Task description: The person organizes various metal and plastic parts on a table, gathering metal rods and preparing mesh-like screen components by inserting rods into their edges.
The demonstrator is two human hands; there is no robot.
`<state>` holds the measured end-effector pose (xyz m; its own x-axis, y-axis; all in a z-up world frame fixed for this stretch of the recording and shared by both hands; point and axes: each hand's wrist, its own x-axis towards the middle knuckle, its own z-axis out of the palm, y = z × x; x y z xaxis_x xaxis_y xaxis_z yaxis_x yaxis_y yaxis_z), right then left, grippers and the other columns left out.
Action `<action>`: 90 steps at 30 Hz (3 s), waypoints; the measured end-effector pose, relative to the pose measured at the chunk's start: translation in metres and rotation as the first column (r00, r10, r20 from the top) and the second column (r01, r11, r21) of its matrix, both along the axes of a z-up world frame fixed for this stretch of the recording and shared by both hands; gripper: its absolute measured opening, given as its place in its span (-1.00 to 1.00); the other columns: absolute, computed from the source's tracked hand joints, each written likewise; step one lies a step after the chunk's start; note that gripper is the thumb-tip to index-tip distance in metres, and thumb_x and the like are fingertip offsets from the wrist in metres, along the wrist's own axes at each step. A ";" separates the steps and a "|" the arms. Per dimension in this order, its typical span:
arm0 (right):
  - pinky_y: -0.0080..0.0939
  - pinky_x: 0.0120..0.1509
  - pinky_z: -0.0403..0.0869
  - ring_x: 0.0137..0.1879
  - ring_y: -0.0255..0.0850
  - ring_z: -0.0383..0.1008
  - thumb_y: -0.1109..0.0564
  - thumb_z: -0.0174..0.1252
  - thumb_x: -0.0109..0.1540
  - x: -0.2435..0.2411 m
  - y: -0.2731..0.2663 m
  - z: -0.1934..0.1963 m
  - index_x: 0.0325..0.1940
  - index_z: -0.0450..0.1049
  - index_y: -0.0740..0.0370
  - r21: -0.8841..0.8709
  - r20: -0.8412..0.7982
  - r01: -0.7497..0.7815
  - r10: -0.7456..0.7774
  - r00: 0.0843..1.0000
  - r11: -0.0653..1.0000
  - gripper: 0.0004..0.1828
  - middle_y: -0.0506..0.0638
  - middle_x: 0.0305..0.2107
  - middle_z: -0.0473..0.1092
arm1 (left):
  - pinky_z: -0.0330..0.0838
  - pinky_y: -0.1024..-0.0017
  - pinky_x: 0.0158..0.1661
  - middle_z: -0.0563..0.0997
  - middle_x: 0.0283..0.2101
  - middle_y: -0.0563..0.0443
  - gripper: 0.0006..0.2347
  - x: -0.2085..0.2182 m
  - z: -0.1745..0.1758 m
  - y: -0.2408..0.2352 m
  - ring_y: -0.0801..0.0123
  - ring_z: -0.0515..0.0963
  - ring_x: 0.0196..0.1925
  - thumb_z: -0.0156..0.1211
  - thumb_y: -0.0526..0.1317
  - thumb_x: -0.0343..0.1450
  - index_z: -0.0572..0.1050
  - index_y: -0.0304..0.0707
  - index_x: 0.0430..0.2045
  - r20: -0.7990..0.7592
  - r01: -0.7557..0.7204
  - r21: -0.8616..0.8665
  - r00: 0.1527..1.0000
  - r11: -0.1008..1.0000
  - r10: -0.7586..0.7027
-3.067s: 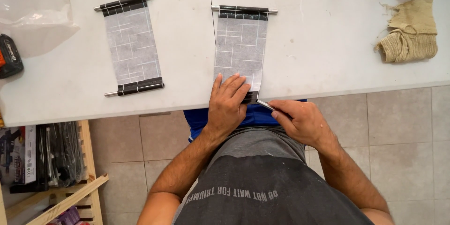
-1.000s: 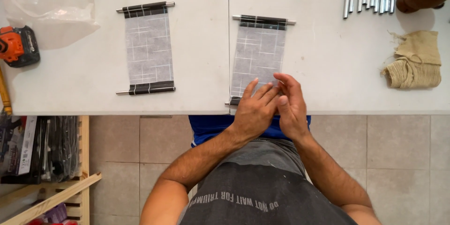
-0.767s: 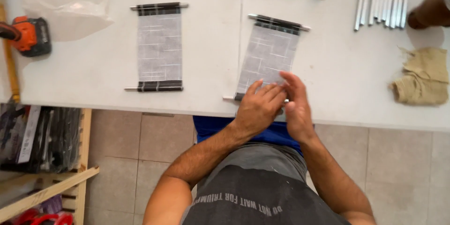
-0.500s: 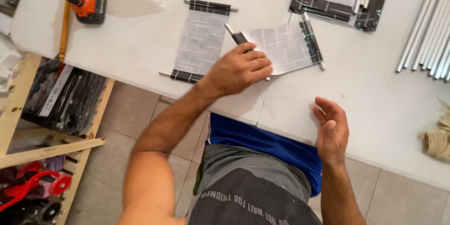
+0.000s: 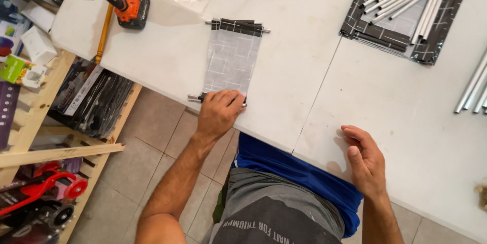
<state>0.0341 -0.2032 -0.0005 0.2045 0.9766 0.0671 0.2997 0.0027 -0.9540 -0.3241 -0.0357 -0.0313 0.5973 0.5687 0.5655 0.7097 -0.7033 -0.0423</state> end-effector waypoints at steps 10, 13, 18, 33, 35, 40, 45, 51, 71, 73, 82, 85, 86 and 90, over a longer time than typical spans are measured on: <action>-0.15 0.39 0.45 0.30 -0.11 0.43 -0.14 -0.07 0.36 -0.001 0.005 0.003 0.19 0.44 0.30 -0.049 0.088 -0.011 0.016 0.996 0.999 -0.47 0.11 0.17 0.44 | 0.32 0.00 0.08 0.54 0.18 -0.16 -0.65 0.005 -0.005 0.017 0.03 0.48 0.22 0.02 0.07 0.53 0.55 -0.12 0.04 0.020 -0.159 -0.203 0.986 0.966 0.166; -0.14 0.38 0.46 0.29 -0.10 0.45 -0.11 -0.05 0.34 -0.001 0.006 0.000 0.15 0.46 0.31 -0.041 0.099 -0.006 0.010 0.995 0.999 -0.50 0.12 0.15 0.45 | 0.24 -0.07 0.16 0.51 0.23 -0.19 -0.68 0.001 0.005 0.027 0.01 0.44 0.28 0.20 0.01 0.46 0.53 -0.06 0.03 -0.055 -0.189 -0.233 0.982 0.954 0.182; -0.16 0.37 0.44 0.27 -0.13 0.46 -0.12 0.00 0.34 0.011 0.002 0.002 0.15 0.48 0.26 -0.006 0.042 0.016 -0.016 0.999 1.000 -0.52 0.08 0.14 0.47 | 0.22 -0.04 0.08 0.55 0.18 -0.10 -0.77 -0.012 0.007 0.039 0.06 0.49 0.22 0.27 -0.09 0.40 0.56 0.01 -0.09 -0.053 -0.076 -0.167 0.996 0.983 0.068; -0.02 0.08 0.57 0.00 0.07 0.54 0.16 0.31 0.28 0.119 0.148 0.006 0.15 0.49 0.32 0.382 0.580 0.176 -0.384 0.718 0.907 -0.62 0.20 -0.12 0.49 | 0.53 0.26 -0.12 0.66 -0.19 0.15 -0.85 0.375 -0.011 0.164 0.25 0.71 -0.12 0.31 -0.08 0.37 0.62 0.15 -0.22 0.197 0.338 -0.305 0.937 0.890 -0.289; -0.05 0.05 0.56 -0.02 0.03 0.53 0.14 0.25 0.29 0.118 0.148 0.009 0.15 0.46 0.25 0.251 0.529 0.252 -0.350 0.773 0.935 -0.64 0.14 -0.15 0.47 | 0.56 0.10 -0.21 0.62 -0.23 0.05 -0.78 0.418 -0.036 0.196 0.09 0.69 -0.17 0.36 -0.03 0.28 0.60 0.06 -0.27 0.183 0.296 -0.279 0.950 0.913 -0.252; -0.08 0.10 0.59 0.04 0.04 0.55 0.11 0.26 0.28 0.123 0.151 -0.001 0.15 0.48 0.23 0.198 0.493 0.279 -0.341 0.800 0.940 -0.63 0.17 -0.05 0.47 | 0.65 0.08 -0.29 0.60 -0.32 -0.25 -0.76 0.449 -0.002 0.210 -0.09 0.71 -0.22 0.40 -0.19 0.29 0.60 -0.38 -0.30 0.060 0.107 -0.344 0.994 0.933 -0.092; -0.12 0.12 0.60 0.05 0.02 0.57 0.07 0.27 0.28 0.127 0.154 -0.005 0.15 0.50 0.21 0.163 0.486 0.301 -0.342 0.804 0.940 -0.62 0.15 -0.03 0.48 | 0.62 -0.02 -0.42 0.63 -0.51 -0.27 -0.80 0.450 0.005 0.215 -0.16 0.72 -0.36 0.36 -0.17 0.28 0.65 -0.39 -0.49 -0.067 0.017 -0.468 0.996 0.883 -0.055; -0.11 -0.15 0.57 -0.23 -0.07 0.55 -0.01 0.11 0.40 0.126 0.156 0.003 0.19 0.48 0.26 0.054 0.207 0.351 -0.354 0.912 0.935 -0.63 0.14 -0.32 0.52 | 0.58 -0.11 -0.36 0.61 -0.52 -0.36 -0.74 0.403 0.049 0.146 -0.28 0.70 -0.36 0.06 -0.20 0.39 0.61 -0.46 -0.52 0.180 0.265 -0.628 0.964 0.732 -0.195; -0.32 -0.50 0.27 -0.56 -0.34 0.27 -0.03 0.01 0.43 0.127 0.143 0.017 -0.43 0.44 0.11 0.040 -0.240 0.420 -0.399 0.885 0.907 -0.63 -0.12 -0.69 0.24 | 0.43 0.18 0.10 0.59 -0.03 0.02 -0.76 0.378 -0.007 0.159 0.21 0.56 0.09 0.32 -0.05 0.37 0.61 -0.05 -0.15 0.047 0.328 -0.297 0.943 0.897 -0.329; -0.31 -0.47 0.29 -0.55 -0.32 0.29 -0.04 0.03 0.41 0.130 0.146 0.017 -0.42 0.44 0.11 0.047 -0.224 0.425 -0.405 0.886 0.904 -0.65 -0.11 -0.69 0.24 | 0.48 0.23 -0.01 0.62 -0.16 0.03 -0.86 0.390 -0.026 0.176 0.23 0.60 -0.04 0.24 -0.11 0.40 0.63 -0.04 -0.26 0.037 0.327 -0.251 0.944 0.911 -0.328; 0.11 -0.15 0.49 -0.29 0.10 0.56 -0.01 0.26 0.23 0.117 0.144 0.022 0.14 0.45 0.18 0.008 0.128 0.513 -0.510 0.851 0.858 -0.56 0.19 -0.52 0.49 | 0.62 0.05 -0.17 0.71 -0.36 -0.15 -0.80 0.388 0.023 0.182 -0.05 0.73 -0.17 0.18 -0.08 0.42 0.67 -0.16 -0.38 0.323 0.200 -0.624 0.946 0.756 0.015; 0.32 -0.01 0.50 -0.16 0.33 0.60 0.03 0.27 0.16 0.114 0.147 0.021 0.20 0.42 0.13 0.025 0.307 0.500 -0.483 0.820 0.865 -0.48 0.32 -0.49 0.53 | 0.57 0.02 -0.17 0.68 -0.35 -0.25 -0.84 0.375 0.041 0.160 -0.14 0.70 -0.18 0.22 -0.16 0.41 0.64 -0.25 -0.36 0.446 0.268 -0.576 0.895 0.772 0.023; 0.37 0.02 0.48 -0.16 0.37 0.59 0.03 0.26 0.15 0.118 0.149 0.011 0.18 0.42 0.10 0.042 0.389 0.467 -0.445 0.807 0.883 -0.50 0.33 -0.47 0.53 | 0.54 -0.05 -0.15 0.65 -0.34 -0.36 -0.86 0.366 0.050 0.148 -0.25 0.67 -0.18 0.22 -0.23 0.41 0.61 -0.36 -0.36 0.493 0.303 -0.529 0.870 0.793 -0.004; 0.17 -0.09 0.56 -0.27 0.14 0.65 0.00 0.26 0.16 0.126 0.153 -0.015 0.12 0.48 0.02 0.051 0.502 0.439 -0.403 0.765 0.897 -0.56 0.07 -0.57 0.54 | 0.52 0.02 -0.17 0.67 -0.32 -0.30 -0.83 0.353 0.066 0.136 -0.12 0.69 -0.20 0.13 -0.20 0.47 0.58 -0.33 -0.25 0.584 0.289 -0.600 0.796 0.746 0.161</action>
<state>0.1601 -0.0498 -0.0152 0.5537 0.8057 0.2103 0.6800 -0.2917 -0.6727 0.0293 0.1006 0.0352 0.3383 0.8861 0.3169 0.3842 -0.4375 0.8130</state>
